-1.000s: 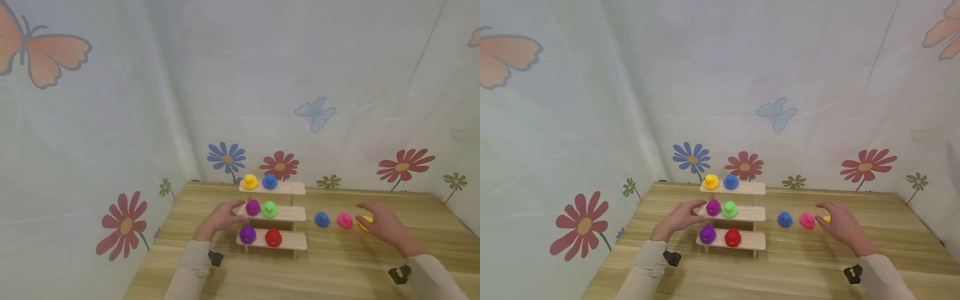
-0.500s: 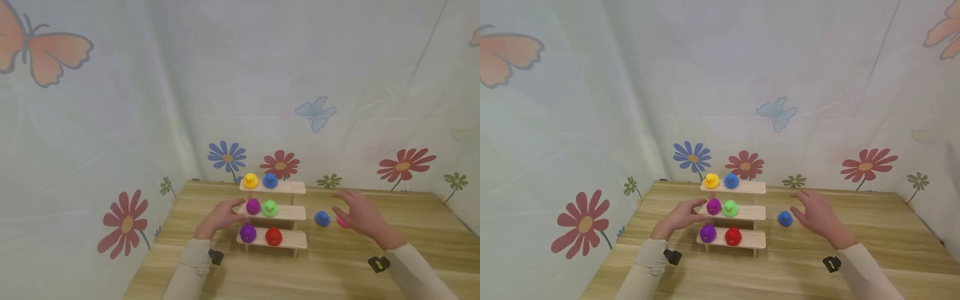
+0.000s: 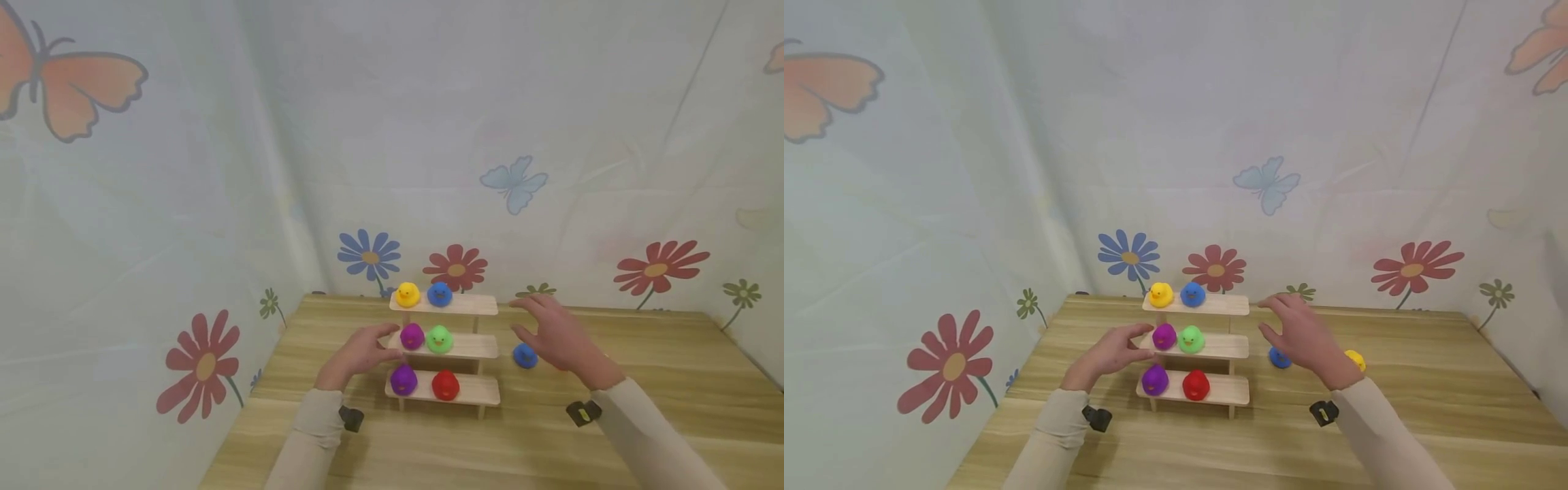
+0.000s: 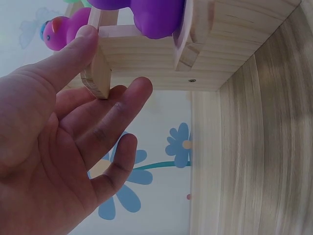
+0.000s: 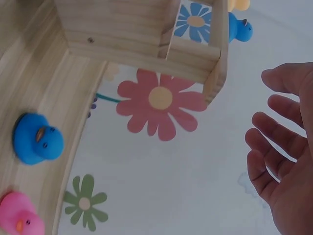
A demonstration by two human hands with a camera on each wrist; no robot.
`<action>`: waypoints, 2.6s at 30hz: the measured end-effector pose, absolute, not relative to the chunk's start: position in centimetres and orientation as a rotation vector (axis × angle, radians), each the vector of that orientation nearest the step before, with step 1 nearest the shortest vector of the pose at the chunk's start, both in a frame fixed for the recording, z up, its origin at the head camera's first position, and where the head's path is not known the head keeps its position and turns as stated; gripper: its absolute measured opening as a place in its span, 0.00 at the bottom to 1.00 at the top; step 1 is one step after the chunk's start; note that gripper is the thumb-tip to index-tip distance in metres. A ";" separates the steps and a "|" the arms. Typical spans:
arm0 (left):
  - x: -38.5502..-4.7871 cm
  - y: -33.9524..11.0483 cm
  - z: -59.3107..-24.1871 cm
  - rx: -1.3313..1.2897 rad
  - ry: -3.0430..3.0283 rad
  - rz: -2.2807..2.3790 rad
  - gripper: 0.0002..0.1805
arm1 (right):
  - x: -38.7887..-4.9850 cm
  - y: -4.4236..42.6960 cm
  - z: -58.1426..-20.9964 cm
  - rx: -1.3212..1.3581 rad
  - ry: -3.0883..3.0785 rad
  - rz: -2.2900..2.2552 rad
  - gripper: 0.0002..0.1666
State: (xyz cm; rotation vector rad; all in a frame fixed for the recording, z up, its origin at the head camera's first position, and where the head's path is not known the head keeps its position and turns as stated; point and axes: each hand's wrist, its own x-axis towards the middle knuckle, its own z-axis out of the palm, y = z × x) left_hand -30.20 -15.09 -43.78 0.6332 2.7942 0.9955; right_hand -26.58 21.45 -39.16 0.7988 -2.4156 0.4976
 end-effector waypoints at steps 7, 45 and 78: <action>-30.4 -15.2 -43.9 0.629 2.790 0.992 0.34 | -27.5 19.2 -38.5 0.857 -2.353 0.556 0.23; -30.3 -15.1 -43.8 0.651 2.793 0.973 0.34 | -32.4 12.1 -38.1 0.797 -2.608 0.696 0.35; -30.2 -15.2 -43.8 0.625 2.778 1.009 0.35 | -33.2 10.4 -38.6 0.780 -2.586 0.765 0.26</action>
